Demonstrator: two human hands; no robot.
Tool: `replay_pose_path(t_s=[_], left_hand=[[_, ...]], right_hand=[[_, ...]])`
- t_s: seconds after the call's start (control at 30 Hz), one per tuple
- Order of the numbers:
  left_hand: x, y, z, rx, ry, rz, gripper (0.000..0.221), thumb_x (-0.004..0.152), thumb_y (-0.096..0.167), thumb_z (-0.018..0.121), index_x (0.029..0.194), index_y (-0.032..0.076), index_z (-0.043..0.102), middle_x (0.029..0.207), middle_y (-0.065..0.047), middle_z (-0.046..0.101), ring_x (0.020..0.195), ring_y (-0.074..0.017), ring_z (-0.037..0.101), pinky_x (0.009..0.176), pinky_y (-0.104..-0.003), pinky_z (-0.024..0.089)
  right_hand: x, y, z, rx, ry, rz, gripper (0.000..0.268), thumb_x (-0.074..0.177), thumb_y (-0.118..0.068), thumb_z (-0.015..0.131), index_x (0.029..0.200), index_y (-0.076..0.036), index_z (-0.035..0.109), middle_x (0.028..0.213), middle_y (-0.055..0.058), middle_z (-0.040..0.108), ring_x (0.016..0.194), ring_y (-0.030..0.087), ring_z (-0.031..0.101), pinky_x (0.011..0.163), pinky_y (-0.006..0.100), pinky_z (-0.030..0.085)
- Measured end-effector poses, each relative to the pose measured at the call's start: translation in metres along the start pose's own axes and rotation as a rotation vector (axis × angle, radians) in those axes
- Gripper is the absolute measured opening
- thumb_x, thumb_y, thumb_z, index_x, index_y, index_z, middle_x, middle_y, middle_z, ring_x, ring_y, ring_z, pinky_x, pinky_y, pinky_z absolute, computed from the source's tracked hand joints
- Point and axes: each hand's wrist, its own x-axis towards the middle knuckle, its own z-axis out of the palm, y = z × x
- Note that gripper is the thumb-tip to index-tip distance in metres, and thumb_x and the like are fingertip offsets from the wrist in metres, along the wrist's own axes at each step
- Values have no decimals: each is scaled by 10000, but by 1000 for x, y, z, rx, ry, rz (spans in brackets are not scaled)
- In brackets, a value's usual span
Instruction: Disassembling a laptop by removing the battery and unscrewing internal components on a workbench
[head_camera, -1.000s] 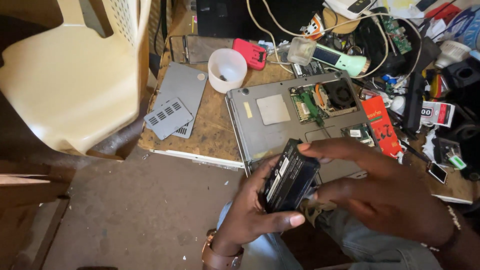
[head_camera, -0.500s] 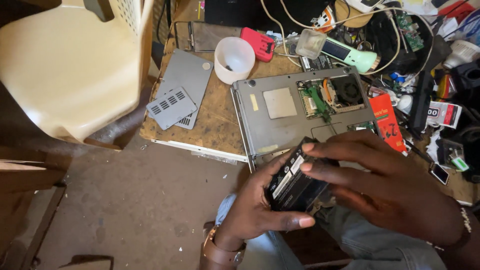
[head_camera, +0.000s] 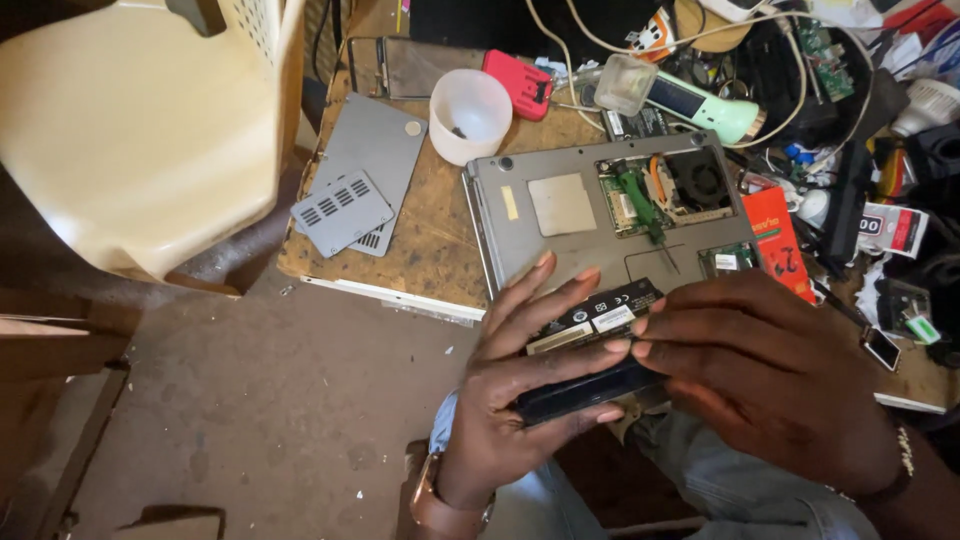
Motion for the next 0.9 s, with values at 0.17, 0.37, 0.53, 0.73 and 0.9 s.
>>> replay_pose_path(t_s=[0.17, 0.37, 0.53, 0.73, 0.9], left_hand=[[1, -5, 3, -82, 73, 21, 228, 788, 226, 662, 1003, 205, 588, 1143, -11, 571, 1235, -267, 463, 1095, -403, 349], [0, -8, 2, -117, 62, 2, 196, 787, 254, 638, 966, 177, 610, 1019, 17, 637, 1082, -215, 580, 974, -332, 388], [-1, -8, 4, -192, 77, -36, 170, 775, 260, 649, 924, 181, 622, 969, 28, 647, 1033, -177, 590, 958, -309, 389], [0, -10, 14, -535, 134, -98, 228, 736, 302, 709, 884, 139, 652, 923, -38, 654, 981, -229, 577, 901, -372, 439], [-2, -16, 21, -640, 140, -23, 236, 766, 328, 719, 888, 141, 642, 906, -35, 649, 961, -230, 564, 981, -394, 320]], right_hand=[[-2, 4, 2, 40, -24, 22, 174, 726, -127, 627, 894, -81, 616, 893, -3, 636, 848, 204, 578, 734, 305, 478], [-8, 3, 5, 45, -69, 59, 160, 725, -143, 631, 877, -95, 625, 853, -32, 638, 804, 167, 570, 735, 285, 466], [-5, -3, 1, 72, -46, 152, 226, 679, -192, 695, 873, -108, 613, 840, 11, 616, 748, 175, 560, 658, 270, 458], [-4, 2, -13, 341, -27, 196, 346, 688, -339, 657, 962, -134, 611, 896, 9, 620, 818, 142, 607, 719, 264, 472], [-5, -4, -20, 253, -41, 23, 298, 771, -309, 610, 959, -77, 585, 821, 13, 599, 720, 191, 516, 656, 311, 421]])
